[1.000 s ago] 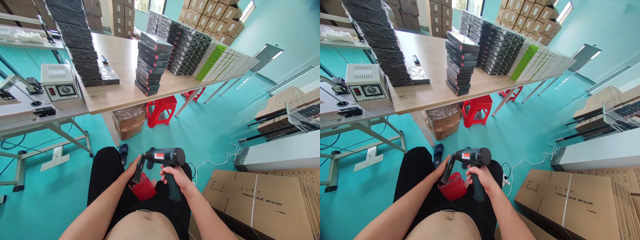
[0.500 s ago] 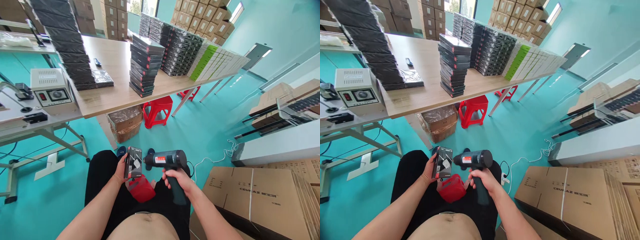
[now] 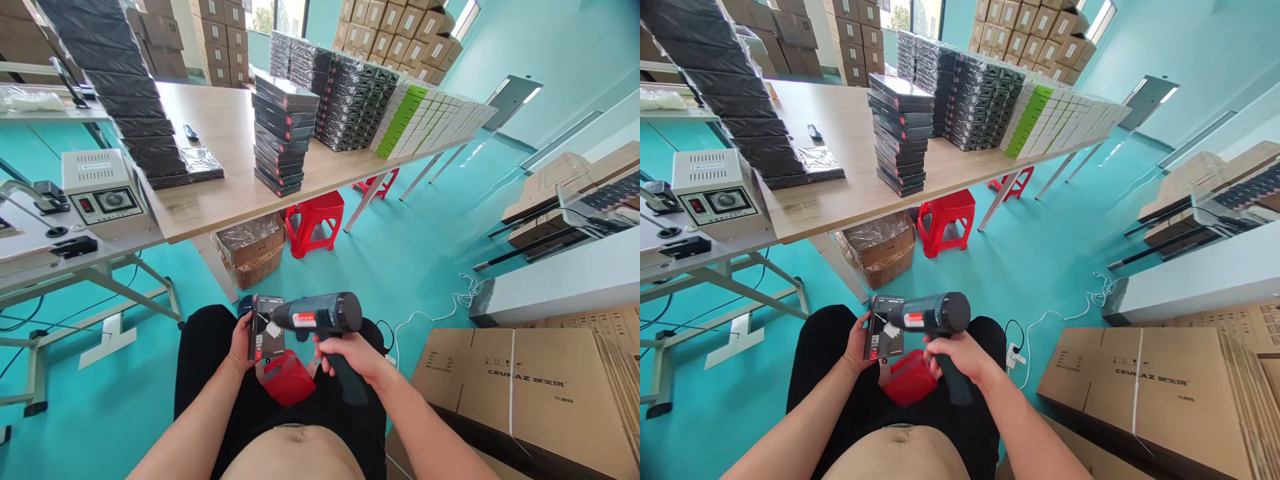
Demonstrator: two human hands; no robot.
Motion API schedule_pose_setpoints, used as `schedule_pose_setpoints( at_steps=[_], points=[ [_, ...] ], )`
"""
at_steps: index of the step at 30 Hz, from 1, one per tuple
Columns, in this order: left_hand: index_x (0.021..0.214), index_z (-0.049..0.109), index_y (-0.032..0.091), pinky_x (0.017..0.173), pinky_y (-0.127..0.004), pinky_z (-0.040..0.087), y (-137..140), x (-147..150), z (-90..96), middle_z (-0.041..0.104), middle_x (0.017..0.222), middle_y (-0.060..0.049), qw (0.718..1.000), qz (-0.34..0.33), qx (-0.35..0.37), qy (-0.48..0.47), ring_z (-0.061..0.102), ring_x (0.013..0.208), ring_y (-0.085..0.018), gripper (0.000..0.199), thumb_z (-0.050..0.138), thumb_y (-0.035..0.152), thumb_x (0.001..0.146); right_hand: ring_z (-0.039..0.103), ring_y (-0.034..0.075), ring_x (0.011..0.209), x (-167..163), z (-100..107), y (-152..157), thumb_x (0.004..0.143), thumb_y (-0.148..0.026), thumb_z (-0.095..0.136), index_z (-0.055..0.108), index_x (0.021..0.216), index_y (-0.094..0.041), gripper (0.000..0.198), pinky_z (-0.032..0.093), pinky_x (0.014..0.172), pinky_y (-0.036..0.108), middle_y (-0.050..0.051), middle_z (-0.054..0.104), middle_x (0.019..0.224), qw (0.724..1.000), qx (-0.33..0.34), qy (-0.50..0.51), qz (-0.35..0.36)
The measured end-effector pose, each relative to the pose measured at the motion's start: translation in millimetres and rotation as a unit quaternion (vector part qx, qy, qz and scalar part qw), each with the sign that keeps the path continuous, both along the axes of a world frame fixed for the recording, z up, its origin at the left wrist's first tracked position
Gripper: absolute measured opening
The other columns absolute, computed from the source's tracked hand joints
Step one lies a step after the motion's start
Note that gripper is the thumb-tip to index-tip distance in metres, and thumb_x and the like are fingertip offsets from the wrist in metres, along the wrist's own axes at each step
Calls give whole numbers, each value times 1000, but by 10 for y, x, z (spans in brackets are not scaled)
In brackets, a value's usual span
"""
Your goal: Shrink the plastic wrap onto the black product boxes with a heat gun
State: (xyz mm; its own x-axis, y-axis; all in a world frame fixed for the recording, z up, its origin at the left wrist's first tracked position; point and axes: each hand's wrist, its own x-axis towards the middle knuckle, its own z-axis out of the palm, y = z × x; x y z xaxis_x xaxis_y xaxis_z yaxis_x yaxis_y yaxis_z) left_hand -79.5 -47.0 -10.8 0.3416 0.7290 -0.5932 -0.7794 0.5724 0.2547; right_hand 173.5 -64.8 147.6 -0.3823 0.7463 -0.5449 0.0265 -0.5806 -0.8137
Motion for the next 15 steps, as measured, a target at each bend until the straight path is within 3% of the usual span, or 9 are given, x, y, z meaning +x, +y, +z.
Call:
schedule_pose_setpoints(
  at_steps=[3, 7, 12, 15],
  points=[
    [96, 66, 15, 73, -39, 55, 32, 3, 2, 72, 85, -9, 1000, 24, 10, 0, 69, 84, -28, 38, 56, 47, 79, 61, 16, 53, -9, 0, -117, 68, -25, 69, 69, 85, -10, 23, 47, 48, 28, 5, 68, 68, 999, 1, 9, 39],
    [95, 66, 15, 76, -39, 55, 52, -9, -18, 72, 87, -10, 999, 32, 7, 8, 69, 88, -28, 38, 55, 48, 79, 60, 13, 56, 10, -2, -243, 74, -28, 64, 67, 94, -13, 25, 47, 51, 25, 2, 67, 72, 998, 9, -16, -59],
    [105, 65, 14, 80, -41, 54, 37, -15, -60, 73, 92, -11, 998, 35, 34, -30, 68, 90, -30, 45, 54, 51, 81, 61, 15, 54, 228, 10, -330, 70, -23, 67, 68, 92, -9, 26, 46, 48, 26, 7, 68, 75, 996, -41, 43, 66],
    [106, 65, 10, 81, -43, 53, 27, -2, -78, 72, 92, -14, 999, -3, 18, -37, 68, 90, -31, 46, 55, 49, 82, 60, 14, 54, 295, -32, -220, 71, -26, 66, 67, 91, -10, 25, 46, 47, 25, 5, 67, 73, 998, -32, 30, -36]
  ],
)
